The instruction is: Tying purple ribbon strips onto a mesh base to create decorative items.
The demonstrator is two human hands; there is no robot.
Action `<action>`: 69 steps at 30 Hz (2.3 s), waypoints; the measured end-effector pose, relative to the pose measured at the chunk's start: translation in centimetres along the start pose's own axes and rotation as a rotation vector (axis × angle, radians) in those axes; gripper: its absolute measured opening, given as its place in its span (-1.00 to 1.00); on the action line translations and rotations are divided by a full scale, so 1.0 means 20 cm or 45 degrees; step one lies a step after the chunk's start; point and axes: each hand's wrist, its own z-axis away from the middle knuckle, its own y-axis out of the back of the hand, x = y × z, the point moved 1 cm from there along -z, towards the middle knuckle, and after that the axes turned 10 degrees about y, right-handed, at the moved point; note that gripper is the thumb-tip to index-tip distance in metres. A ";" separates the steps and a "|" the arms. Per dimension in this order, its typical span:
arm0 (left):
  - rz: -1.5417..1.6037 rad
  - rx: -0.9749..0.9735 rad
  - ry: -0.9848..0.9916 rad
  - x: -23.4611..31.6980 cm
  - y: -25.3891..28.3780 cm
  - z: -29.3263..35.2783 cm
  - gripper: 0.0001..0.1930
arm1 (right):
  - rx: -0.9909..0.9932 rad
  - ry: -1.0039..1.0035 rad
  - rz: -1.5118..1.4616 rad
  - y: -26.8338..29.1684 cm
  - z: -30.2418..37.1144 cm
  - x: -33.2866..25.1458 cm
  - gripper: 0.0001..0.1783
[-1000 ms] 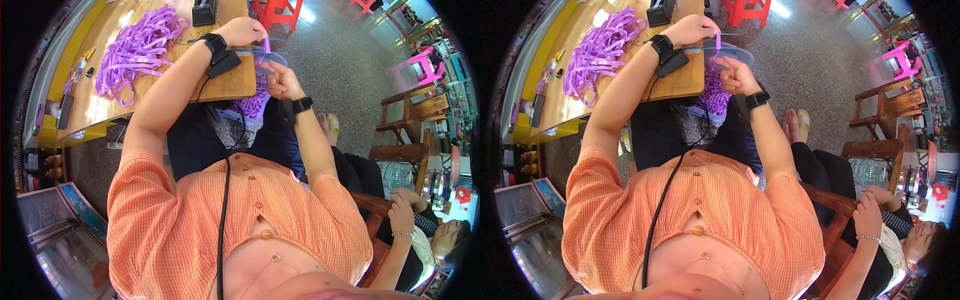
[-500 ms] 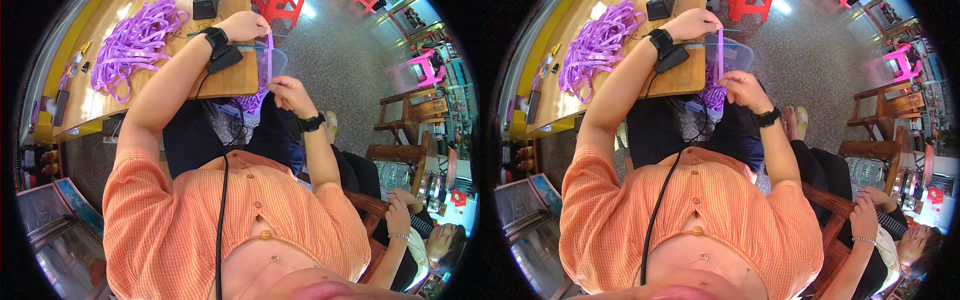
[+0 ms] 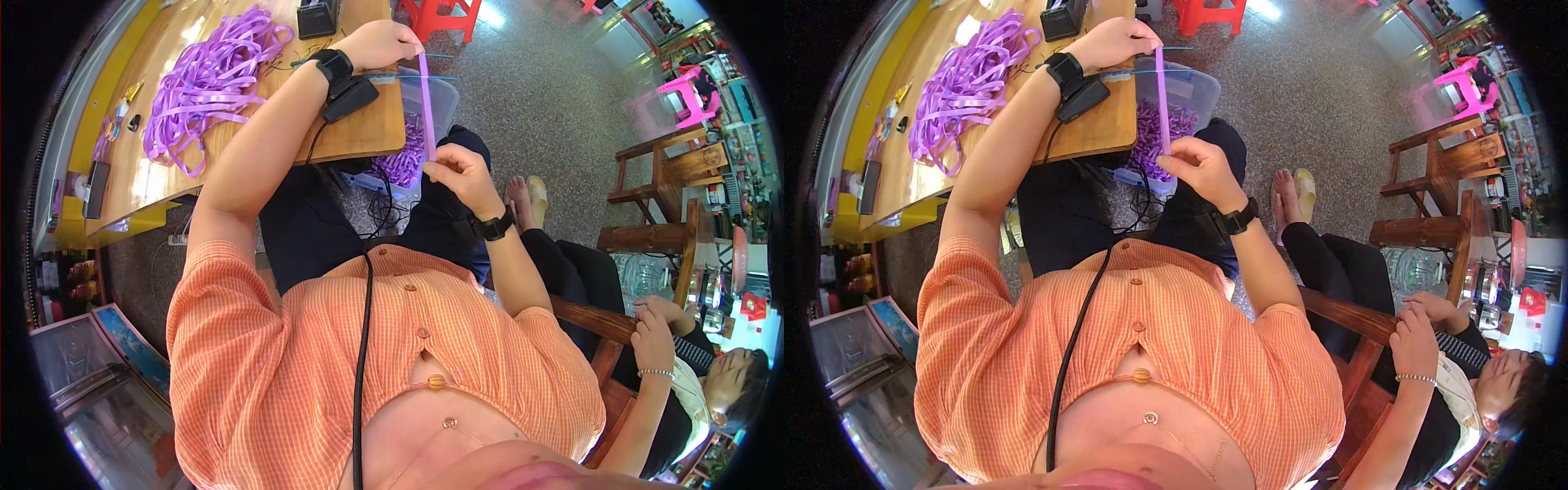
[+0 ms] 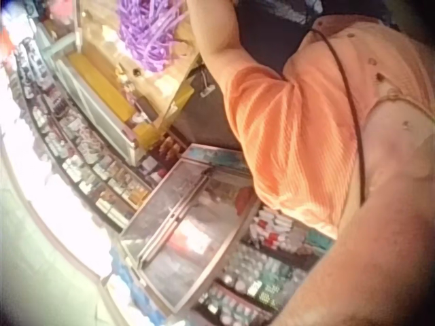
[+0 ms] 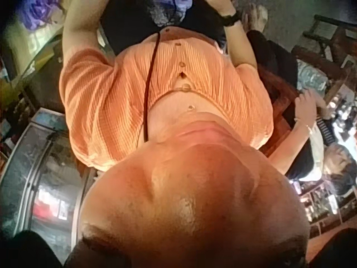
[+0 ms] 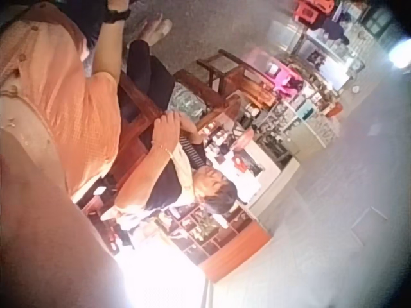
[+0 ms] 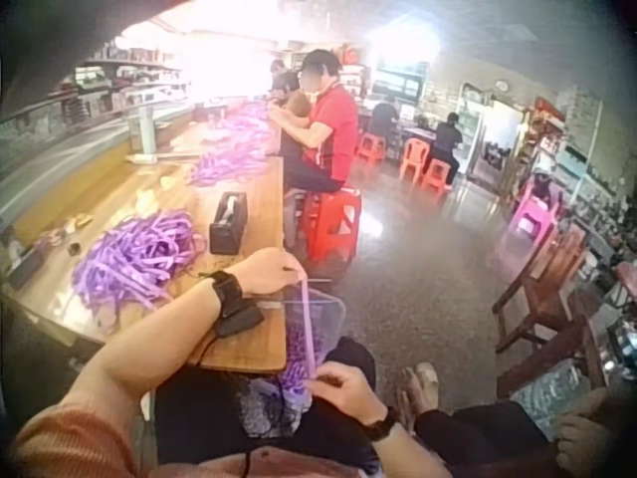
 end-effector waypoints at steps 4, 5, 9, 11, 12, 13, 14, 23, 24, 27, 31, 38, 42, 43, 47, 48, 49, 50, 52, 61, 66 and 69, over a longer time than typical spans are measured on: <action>0.002 -0.016 0.004 -0.01 -0.01 -0.02 -0.68 | 0.072 0.120 0.141 -0.02 0.02 0.04 -0.90; 0.000 -0.016 0.004 -0.01 -0.01 -0.02 -0.68 | 0.072 0.121 0.140 -0.03 0.01 0.03 -0.90; 0.014 -0.013 -0.008 -0.02 -0.01 -0.02 -0.66 | 0.106 0.019 0.062 -0.05 0.02 -0.01 -0.89; 0.003 -0.010 -0.014 -0.02 -0.01 -0.03 -0.66 | 0.121 0.006 0.016 -0.06 0.03 -0.04 -0.88; 0.003 -0.004 -0.019 -0.03 -0.01 -0.02 -0.65 | 0.122 0.005 0.007 -0.06 0.03 -0.08 -0.87; 0.003 0.001 -0.023 -0.04 -0.01 -0.02 -0.65 | 0.123 0.004 -0.002 -0.06 0.02 -0.11 -0.87; 0.003 -0.001 -0.024 -0.03 -0.01 -0.02 -0.65 | 0.125 0.004 -0.003 -0.06 0.02 -0.13 -0.87; 0.011 -0.029 0.044 0.00 0.01 -0.01 -0.66 | 0.014 0.074 -0.226 0.07 -0.26 -0.46 -0.65; 0.004 -0.019 0.055 0.01 0.01 0.00 -0.67 | 0.017 0.073 -0.268 0.09 -0.32 -0.49 -0.61; -0.037 0.000 0.024 0.03 0.02 0.00 -0.68 | 0.021 0.104 -0.188 0.16 -0.52 -0.54 -0.51; 0.078 -0.044 0.015 0.03 0.02 0.01 -0.68 | 0.077 0.002 -0.102 0.25 -0.81 -0.48 -0.49; 0.002 0.092 0.011 0.01 0.03 0.00 -0.73 | 0.052 -0.123 0.302 0.32 -1.05 -0.26 -0.44; -0.043 0.111 -0.079 -0.03 0.02 -0.01 -0.73 | 0.052 -0.172 0.184 0.33 -1.10 -0.19 -0.52; -0.041 0.109 -0.074 -0.04 0.01 -0.01 -0.73 | 0.050 -0.177 0.183 0.33 -1.11 -0.17 -0.52; -0.034 0.123 -0.100 -0.04 0.01 -0.01 -0.73 | 0.070 -0.215 0.075 0.34 -1.13 -0.12 -0.59; -0.047 0.122 -0.102 -0.03 0.01 -0.01 -0.73 | 0.076 -0.234 0.028 0.34 -1.13 -0.10 -0.61; -0.047 0.118 -0.103 -0.03 0.01 -0.01 -0.73 | 0.080 -0.236 0.027 0.35 -1.13 -0.08 -0.61; -0.036 0.127 -0.108 -0.03 0.01 -0.01 -0.73 | 0.082 -0.266 0.018 0.34 -1.13 -0.08 -0.62; -0.026 0.134 -0.112 -0.03 0.01 0.00 -0.73 | 0.084 -0.299 0.007 0.33 -1.13 -0.07 -0.63; 0.150 0.191 0.019 0.04 0.03 0.03 -0.75 | 0.163 -0.559 -0.080 0.31 -1.09 0.01 -0.67; -0.209 0.117 -0.121 0.03 0.01 0.02 -0.72 | 0.009 -0.827 -0.136 0.39 -1.03 0.07 -0.67; -0.214 0.009 -0.008 -0.01 -0.01 -0.03 -0.61 | -0.020 -0.810 -0.117 0.38 -0.89 0.11 -0.53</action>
